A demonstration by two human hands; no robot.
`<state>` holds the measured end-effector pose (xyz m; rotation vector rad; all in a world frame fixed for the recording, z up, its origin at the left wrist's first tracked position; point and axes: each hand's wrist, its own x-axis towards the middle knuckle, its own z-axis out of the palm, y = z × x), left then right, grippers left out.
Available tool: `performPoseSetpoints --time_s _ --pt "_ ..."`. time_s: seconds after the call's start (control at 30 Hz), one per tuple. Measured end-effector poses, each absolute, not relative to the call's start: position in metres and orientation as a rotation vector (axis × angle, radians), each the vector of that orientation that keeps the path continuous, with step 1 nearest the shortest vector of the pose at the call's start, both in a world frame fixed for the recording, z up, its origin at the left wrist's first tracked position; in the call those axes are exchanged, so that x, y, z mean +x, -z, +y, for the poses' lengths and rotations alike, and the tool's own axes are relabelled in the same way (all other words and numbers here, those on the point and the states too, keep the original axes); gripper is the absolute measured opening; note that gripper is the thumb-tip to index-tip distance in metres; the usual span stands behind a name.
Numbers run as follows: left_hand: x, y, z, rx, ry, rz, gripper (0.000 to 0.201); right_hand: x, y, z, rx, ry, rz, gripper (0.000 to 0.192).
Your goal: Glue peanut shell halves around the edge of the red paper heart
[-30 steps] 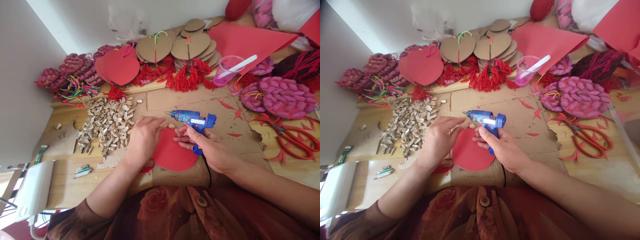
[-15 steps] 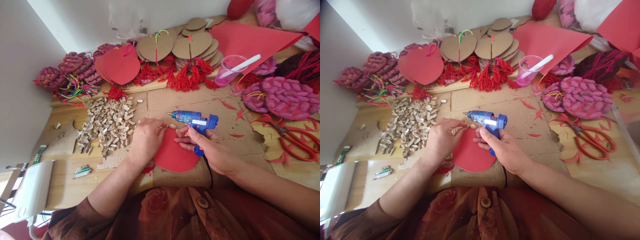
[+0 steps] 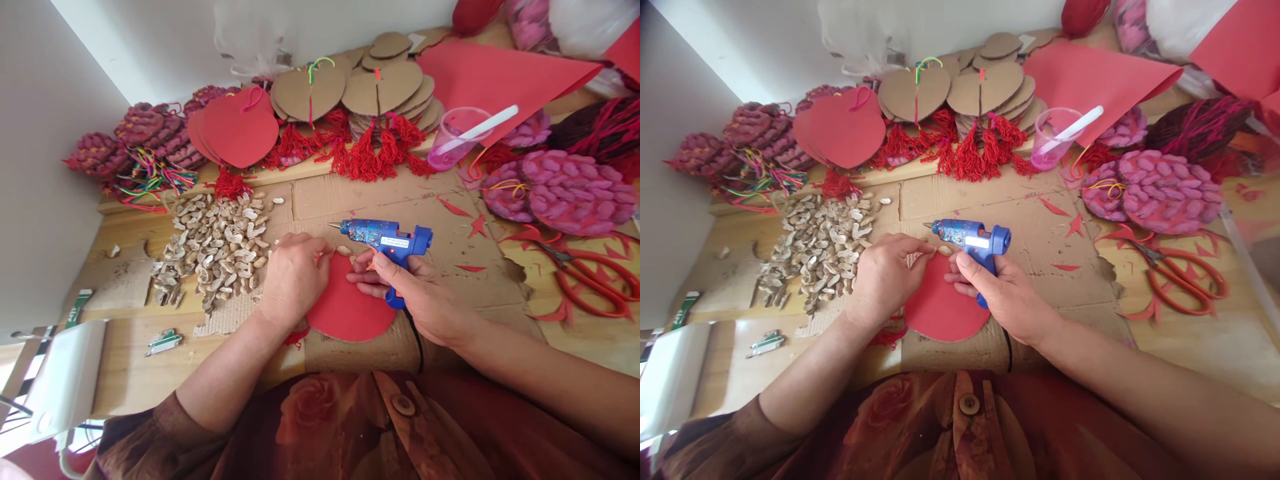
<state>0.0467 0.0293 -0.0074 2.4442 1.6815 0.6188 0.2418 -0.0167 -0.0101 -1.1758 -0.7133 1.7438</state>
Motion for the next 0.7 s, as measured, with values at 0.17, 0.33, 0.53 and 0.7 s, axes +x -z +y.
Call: performPoseSetpoints --time_s 0.17,0.33,0.53,0.7 --pt "0.049 0.005 0.03 2.471 -0.544 1.681 0.017 0.241 0.011 -0.017 -1.172 -1.74 -0.716 0.032" --pt "0.051 0.003 0.029 2.516 -0.454 1.668 0.018 0.242 0.01 -0.017 -1.179 -1.738 -0.721 0.033" --pt "0.046 0.004 0.026 2.573 -0.422 1.641 0.021 0.241 0.011 -0.015 -1.149 -1.746 -0.7 0.033" --pt "0.033 0.004 0.02 2.543 -0.712 1.508 0.031 0.242 0.01 -0.013 -1.128 -1.755 -0.689 0.033"
